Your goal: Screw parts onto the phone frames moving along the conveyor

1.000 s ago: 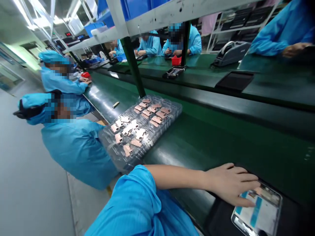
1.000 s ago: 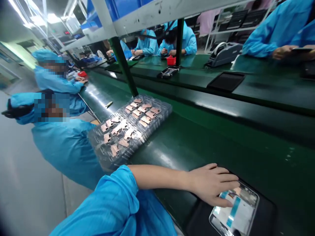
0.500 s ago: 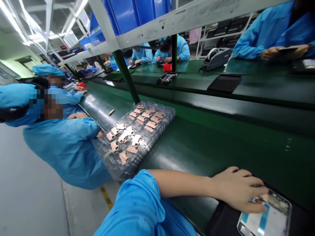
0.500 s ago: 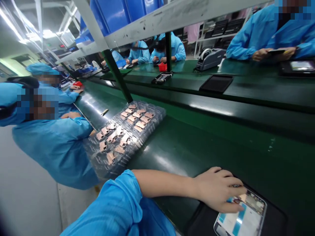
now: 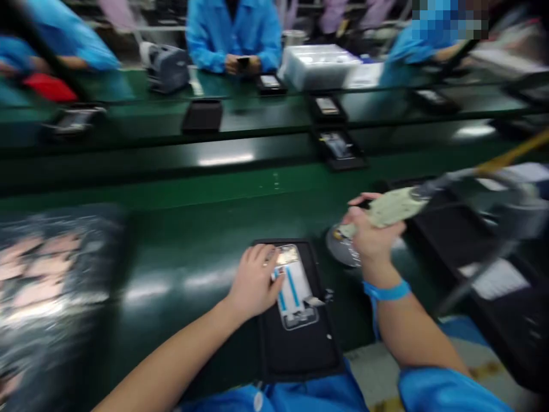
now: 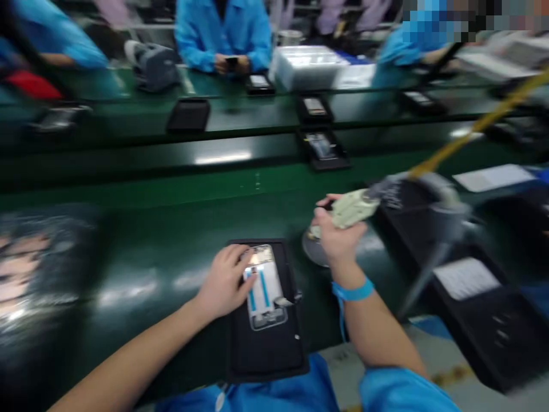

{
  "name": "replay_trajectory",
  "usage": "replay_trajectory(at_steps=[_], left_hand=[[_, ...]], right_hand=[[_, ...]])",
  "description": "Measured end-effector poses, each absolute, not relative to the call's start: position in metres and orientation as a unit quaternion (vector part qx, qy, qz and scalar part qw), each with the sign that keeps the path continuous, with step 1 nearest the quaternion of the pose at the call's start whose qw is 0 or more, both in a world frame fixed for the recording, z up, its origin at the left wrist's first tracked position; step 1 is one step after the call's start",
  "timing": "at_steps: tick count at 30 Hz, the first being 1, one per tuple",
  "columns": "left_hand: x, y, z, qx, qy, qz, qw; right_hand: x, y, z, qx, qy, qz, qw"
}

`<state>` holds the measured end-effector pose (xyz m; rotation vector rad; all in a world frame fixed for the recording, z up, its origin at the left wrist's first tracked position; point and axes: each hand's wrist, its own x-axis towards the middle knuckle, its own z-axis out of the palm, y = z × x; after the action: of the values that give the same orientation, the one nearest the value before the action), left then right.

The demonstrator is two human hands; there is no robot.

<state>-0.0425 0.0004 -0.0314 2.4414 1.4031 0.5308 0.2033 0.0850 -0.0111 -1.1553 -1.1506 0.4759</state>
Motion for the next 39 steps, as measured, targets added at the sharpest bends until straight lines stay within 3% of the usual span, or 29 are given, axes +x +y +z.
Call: replay_trajectory(at_steps=[13,39], left_hand=[[-0.05,0.009,-0.038,0.866,0.439,0.188,0.149],[-0.051,0.01,-0.045,0.865,0.427,0.217,0.148]], right_hand=[[0.231,0.089,-0.01,-0.528,-0.509,0.126,0.668],[0.239,0.091,-0.01,-0.537,-0.47,0.108,0.692]])
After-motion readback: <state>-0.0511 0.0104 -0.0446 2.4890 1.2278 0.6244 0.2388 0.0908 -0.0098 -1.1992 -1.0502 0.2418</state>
